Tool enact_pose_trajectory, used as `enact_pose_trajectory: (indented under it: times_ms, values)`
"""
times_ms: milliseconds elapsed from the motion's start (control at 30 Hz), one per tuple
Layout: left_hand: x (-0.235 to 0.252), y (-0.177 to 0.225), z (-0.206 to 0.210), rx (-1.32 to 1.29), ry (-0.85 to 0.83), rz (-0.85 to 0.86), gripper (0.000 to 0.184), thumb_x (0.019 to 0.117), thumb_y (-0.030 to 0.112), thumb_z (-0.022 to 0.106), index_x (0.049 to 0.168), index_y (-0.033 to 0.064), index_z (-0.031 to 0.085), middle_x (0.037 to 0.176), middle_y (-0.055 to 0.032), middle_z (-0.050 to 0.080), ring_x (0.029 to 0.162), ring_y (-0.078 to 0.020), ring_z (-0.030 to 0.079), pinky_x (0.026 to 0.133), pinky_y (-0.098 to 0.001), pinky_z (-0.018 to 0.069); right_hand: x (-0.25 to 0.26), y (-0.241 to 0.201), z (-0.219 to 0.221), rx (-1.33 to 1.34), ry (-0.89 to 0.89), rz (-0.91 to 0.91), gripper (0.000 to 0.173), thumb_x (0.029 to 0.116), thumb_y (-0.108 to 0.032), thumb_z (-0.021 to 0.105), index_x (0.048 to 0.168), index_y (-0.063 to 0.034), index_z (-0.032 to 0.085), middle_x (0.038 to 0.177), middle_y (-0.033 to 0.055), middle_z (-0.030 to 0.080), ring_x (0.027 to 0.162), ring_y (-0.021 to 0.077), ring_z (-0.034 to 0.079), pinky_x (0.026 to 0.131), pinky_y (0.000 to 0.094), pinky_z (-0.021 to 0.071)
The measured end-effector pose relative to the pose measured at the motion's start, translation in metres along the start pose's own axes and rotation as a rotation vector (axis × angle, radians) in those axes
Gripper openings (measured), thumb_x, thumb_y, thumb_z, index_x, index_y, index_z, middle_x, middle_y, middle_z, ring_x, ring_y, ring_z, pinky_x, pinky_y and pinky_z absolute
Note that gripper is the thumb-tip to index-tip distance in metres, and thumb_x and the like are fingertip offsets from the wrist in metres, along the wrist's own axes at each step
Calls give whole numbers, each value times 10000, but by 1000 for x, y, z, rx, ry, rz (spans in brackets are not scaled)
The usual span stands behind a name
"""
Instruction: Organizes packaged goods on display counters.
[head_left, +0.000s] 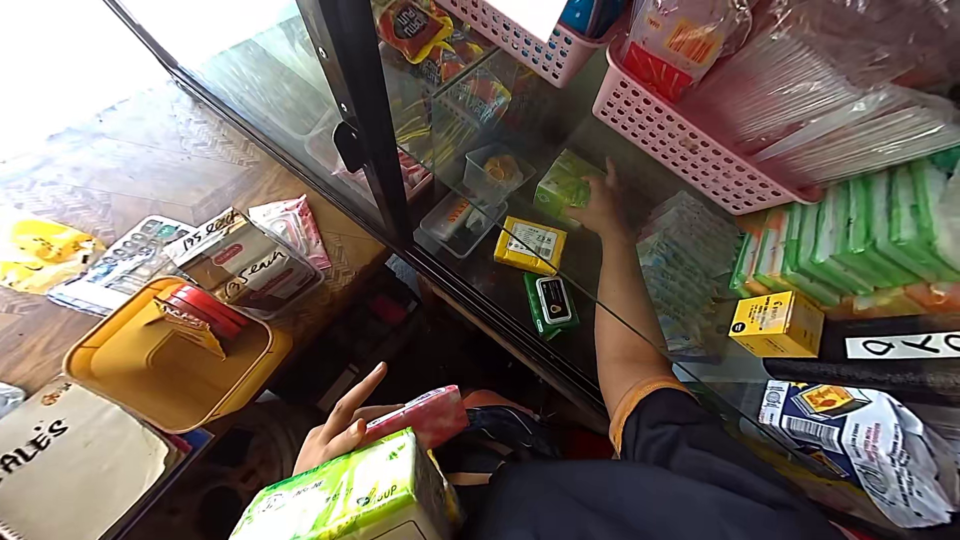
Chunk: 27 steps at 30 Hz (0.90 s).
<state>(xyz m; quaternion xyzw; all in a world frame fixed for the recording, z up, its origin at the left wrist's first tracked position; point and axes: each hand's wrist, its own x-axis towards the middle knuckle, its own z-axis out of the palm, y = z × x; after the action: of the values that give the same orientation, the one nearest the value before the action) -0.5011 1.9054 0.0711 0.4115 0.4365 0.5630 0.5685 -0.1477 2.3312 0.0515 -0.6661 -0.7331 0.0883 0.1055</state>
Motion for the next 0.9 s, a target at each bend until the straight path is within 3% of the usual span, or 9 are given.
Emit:
enact_pose_trajectory:
  times_ms: [133, 200, 300, 367, 533, 667, 733, 833, 900]
  values:
    - [4, -2, 1, -20, -20, 19, 491, 1071, 491, 427, 1503, 280, 530, 1175, -27, 765, 956, -153, 770, 827, -269, 636, 16, -11, 16, 7, -16, 38, 1064, 722, -582, 872, 1605, -353, 325, 1716, 204, 18, 1553, 487, 76, 1162, 723, 207]
    - [4, 1, 0, 74, -30, 9, 464, 1098, 453, 371, 1510, 293, 515, 1287, 30, 718, 1001, -110, 752, 860, -253, 619, 22, -10, 29, -3, -46, 33, 979, 786, -616, 811, 1604, -423, 308, 1710, 191, 122, 1550, 466, 142, 1181, 692, 222]
    - [4, 14, 4, 142, 30, -73, 514, 1065, 523, 416, 1481, 253, 550, 1092, -9, 785, 926, -117, 769, 828, -265, 630, 18, 15, 32, 74, 40, 51, 743, 810, -398, 864, 1473, -264, 558, 1639, 216, 319, 1505, 456, 285, 1153, 687, 294]
    - [2, 15, 1, 162, 29, -67, 524, 1058, 538, 419, 1487, 264, 544, 1082, -3, 788, 926, -104, 767, 833, -251, 625, 14, 49, 22, 75, 48, 110, 730, 811, -337, 867, 1460, -192, 564, 1626, 239, 330, 1495, 471, 300, 1143, 703, 302]
    - [9, -6, 1, 49, -65, 39, 400, 1119, 309, 371, 1485, 298, 534, 1430, 37, 627, 1020, -98, 742, 862, -234, 609, -1, 110, -8, 8, 75, 113, 809, 833, -221, 864, 1543, -185, 478, 1596, 203, 412, 1507, 465, 284, 1172, 739, 202]
    - [17, -1, 11, 58, -30, -46, 438, 1101, 389, 396, 1490, 249, 542, 1140, 6, 774, 938, -84, 761, 827, -218, 618, -29, 70, -15, -170, 76, 282, 988, 722, -58, 897, 1574, -105, 398, 1610, 299, 315, 1457, 551, 307, 1101, 743, 314]
    - [20, -1, 10, 45, -36, -45, 460, 1094, 426, 401, 1497, 250, 536, 1113, -11, 780, 929, -97, 765, 819, -224, 622, -31, 64, -9, -258, 77, 350, 768, 799, 48, 761, 1500, 0, 453, 1526, 311, 425, 1412, 533, 385, 1077, 722, 351]
    - [21, -2, 13, -21, -17, -84, 453, 1100, 399, 394, 1485, 214, 546, 1113, -14, 781, 914, -107, 770, 797, -233, 630, -34, 55, -10, -264, 88, 343, 634, 843, 105, 652, 1450, -39, 544, 1460, 279, 522, 1380, 502, 451, 1075, 710, 360]
    - [23, 0, 16, -14, -12, -105, 461, 1096, 418, 398, 1482, 210, 542, 1127, 5, 778, 922, -101, 769, 807, -225, 628, -43, -6, -72, -220, -279, 460, 663, 962, 83, 559, 1580, -47, 355, 1602, 265, 347, 1481, 456, 330, 1158, 621, 302]
